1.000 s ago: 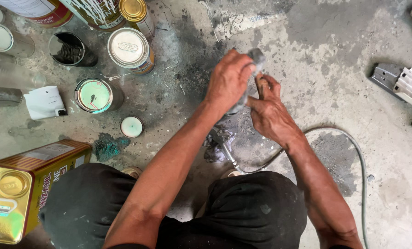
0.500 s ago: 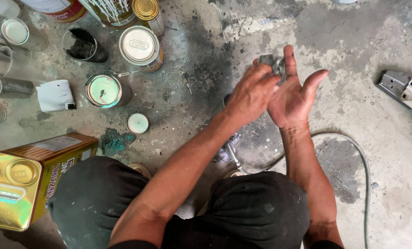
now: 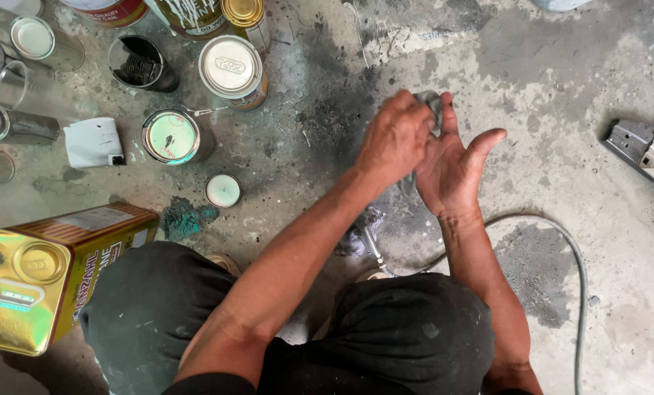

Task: The person sits on the floor of a paint workshop and wipes down a spray gun with a rag, wiping its cup and body. They then pour thinner from a gold tin into the spray gun cup, reassemble the gun, and continue wiping it and nearby paint cans with the cloth.

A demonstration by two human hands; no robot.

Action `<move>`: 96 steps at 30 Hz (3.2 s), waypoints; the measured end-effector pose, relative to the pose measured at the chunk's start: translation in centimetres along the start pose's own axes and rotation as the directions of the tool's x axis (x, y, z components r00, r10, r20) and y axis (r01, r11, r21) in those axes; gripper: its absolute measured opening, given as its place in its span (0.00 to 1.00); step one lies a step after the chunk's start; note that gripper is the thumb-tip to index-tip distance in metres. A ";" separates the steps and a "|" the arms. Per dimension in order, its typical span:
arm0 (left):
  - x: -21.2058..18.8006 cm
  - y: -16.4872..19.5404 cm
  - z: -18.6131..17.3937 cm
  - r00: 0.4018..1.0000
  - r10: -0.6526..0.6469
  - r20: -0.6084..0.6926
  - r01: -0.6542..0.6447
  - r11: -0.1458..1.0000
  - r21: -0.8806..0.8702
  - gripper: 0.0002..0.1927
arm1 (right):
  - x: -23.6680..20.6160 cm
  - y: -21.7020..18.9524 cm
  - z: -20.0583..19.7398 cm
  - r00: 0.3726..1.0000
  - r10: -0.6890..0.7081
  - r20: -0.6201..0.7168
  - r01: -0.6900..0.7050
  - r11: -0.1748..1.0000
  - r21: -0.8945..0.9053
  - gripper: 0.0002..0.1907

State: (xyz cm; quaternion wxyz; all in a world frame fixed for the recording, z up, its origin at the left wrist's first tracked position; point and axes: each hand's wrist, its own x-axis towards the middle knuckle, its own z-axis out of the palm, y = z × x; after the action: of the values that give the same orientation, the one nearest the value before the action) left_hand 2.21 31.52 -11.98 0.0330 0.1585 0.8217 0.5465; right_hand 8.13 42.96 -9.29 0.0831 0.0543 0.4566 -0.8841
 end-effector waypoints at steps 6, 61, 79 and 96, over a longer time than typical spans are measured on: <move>-0.6 -1.0 1.9 0.966 0.253 -0.044 -0.252 0.967 0.033 0.05 | -0.5 0.5 -0.8 0.998 0.034 -0.055 -0.037 0.998 -0.057 0.69; 0.0 -2.6 6.6 0.991 -0.050 0.122 0.093 0.920 -0.380 0.27 | 0.4 2.7 -2.2 0.969 -0.135 -0.208 0.110 0.985 -0.130 0.21; -16.0 -20.4 -22.7 0.747 -0.329 0.578 -0.274 0.640 0.717 0.46 | -3.6 1.0 -2.5 0.994 -0.078 -0.076 0.067 0.988 -0.143 0.22; -7.9 -9.6 -20.9 0.900 -0.015 0.436 -0.099 0.966 0.238 0.44 | -0.2 0.2 4.4 0.963 -0.046 0.265 0.267 0.281 -0.922 0.29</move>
State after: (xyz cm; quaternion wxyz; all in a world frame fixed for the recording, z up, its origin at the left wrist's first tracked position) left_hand 2.76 7.24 -13.21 0.1825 0.2969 0.8532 0.3880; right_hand 8.31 39.26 -6.82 0.0537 -0.1334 0.8834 -0.4461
